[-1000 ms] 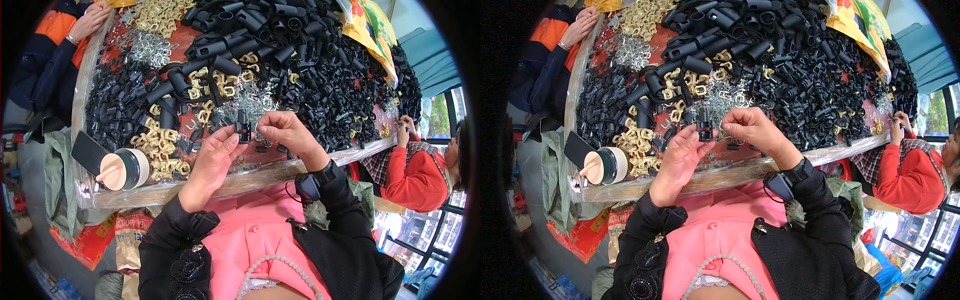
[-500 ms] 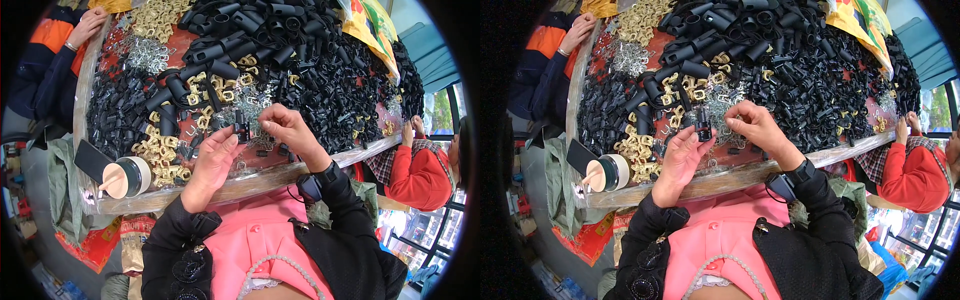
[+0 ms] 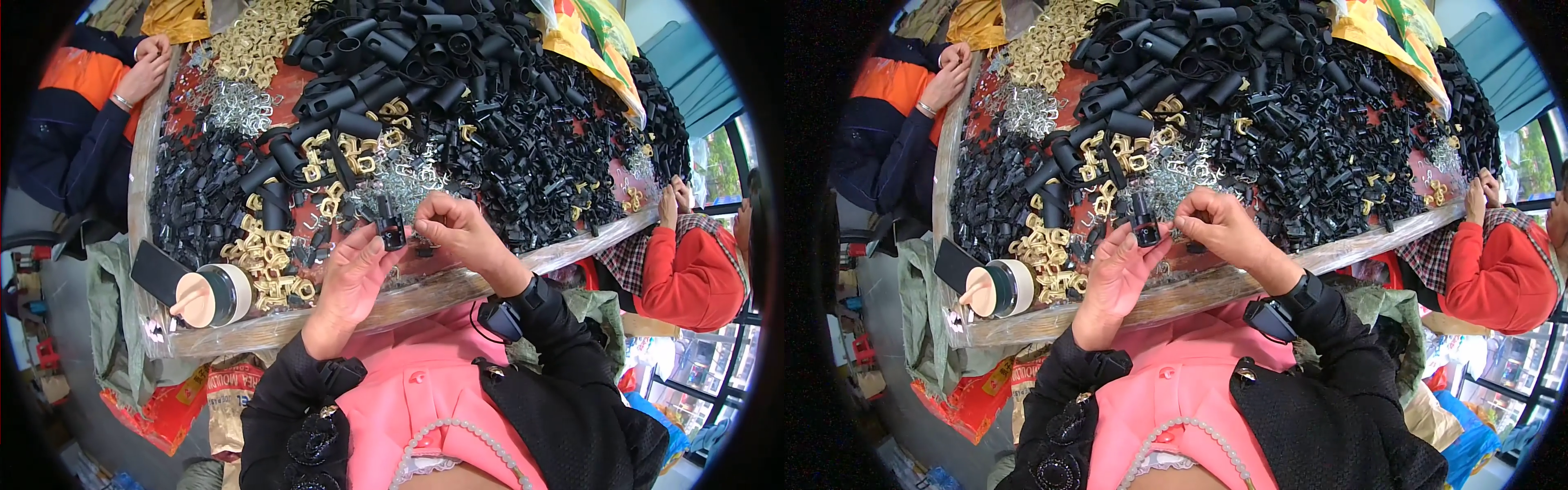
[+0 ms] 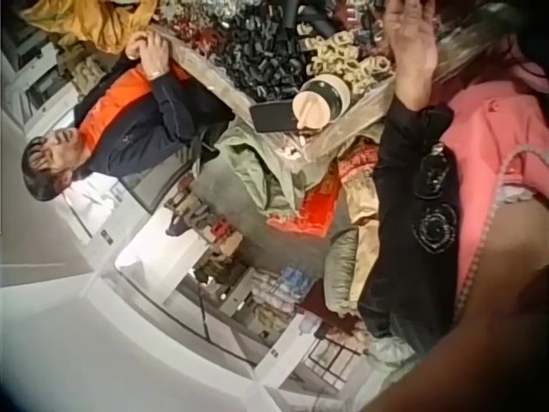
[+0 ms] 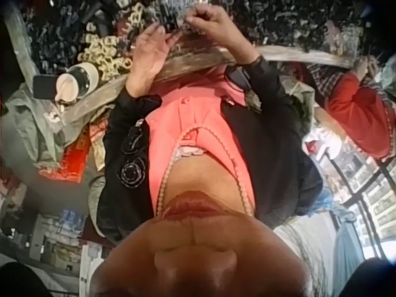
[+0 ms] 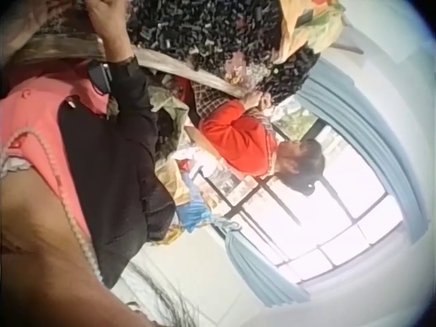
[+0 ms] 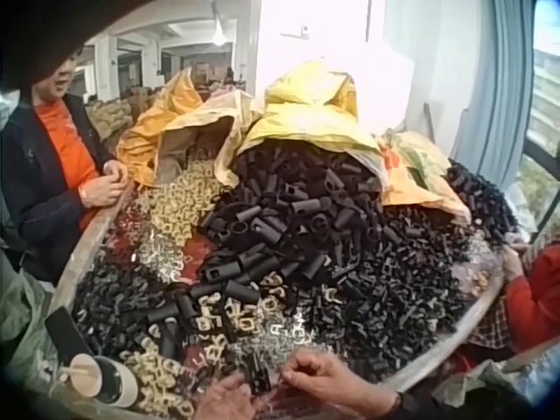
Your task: The person assembles components by hand, picking up a black plastic housing and inserting a small metal clip and a tan plastic piece into it. They then pick up a larger black plastic tube and fit the assembled housing into its end before repeating the process.
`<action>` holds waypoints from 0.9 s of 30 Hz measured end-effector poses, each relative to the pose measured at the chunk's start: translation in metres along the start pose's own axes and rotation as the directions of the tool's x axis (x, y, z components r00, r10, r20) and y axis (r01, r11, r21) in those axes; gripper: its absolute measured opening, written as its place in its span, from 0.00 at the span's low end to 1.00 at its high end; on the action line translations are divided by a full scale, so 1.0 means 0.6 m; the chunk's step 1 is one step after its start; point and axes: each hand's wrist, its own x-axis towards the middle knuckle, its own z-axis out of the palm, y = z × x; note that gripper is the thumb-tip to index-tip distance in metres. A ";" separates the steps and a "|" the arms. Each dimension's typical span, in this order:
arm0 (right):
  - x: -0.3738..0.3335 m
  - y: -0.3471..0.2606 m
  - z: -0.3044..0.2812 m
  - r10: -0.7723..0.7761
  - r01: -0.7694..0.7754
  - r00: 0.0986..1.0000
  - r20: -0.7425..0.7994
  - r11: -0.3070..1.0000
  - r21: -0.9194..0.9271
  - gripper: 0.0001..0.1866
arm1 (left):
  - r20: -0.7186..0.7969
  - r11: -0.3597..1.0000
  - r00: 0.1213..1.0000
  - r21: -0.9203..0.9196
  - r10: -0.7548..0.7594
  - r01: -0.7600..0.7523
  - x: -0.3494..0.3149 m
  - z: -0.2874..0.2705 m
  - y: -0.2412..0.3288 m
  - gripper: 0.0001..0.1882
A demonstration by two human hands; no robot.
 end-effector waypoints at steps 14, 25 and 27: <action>-0.014 -0.022 0.006 -0.097 0.076 0.987 0.128 0.985 0.156 0.07 | 0.079 0.985 0.986 -0.073 -0.149 0.154 -0.010 0.000 0.003 0.14; -0.024 -0.036 0.015 -0.392 0.352 0.916 -0.082 0.886 -0.301 0.05 | -0.023 0.980 0.982 -0.074 -0.188 0.186 -0.017 0.010 0.006 0.13; -0.026 -0.039 0.022 -0.442 0.387 0.894 -0.078 0.848 -0.363 0.05 | -0.059 0.980 0.980 -0.071 -0.191 0.186 -0.019 0.014 0.003 0.12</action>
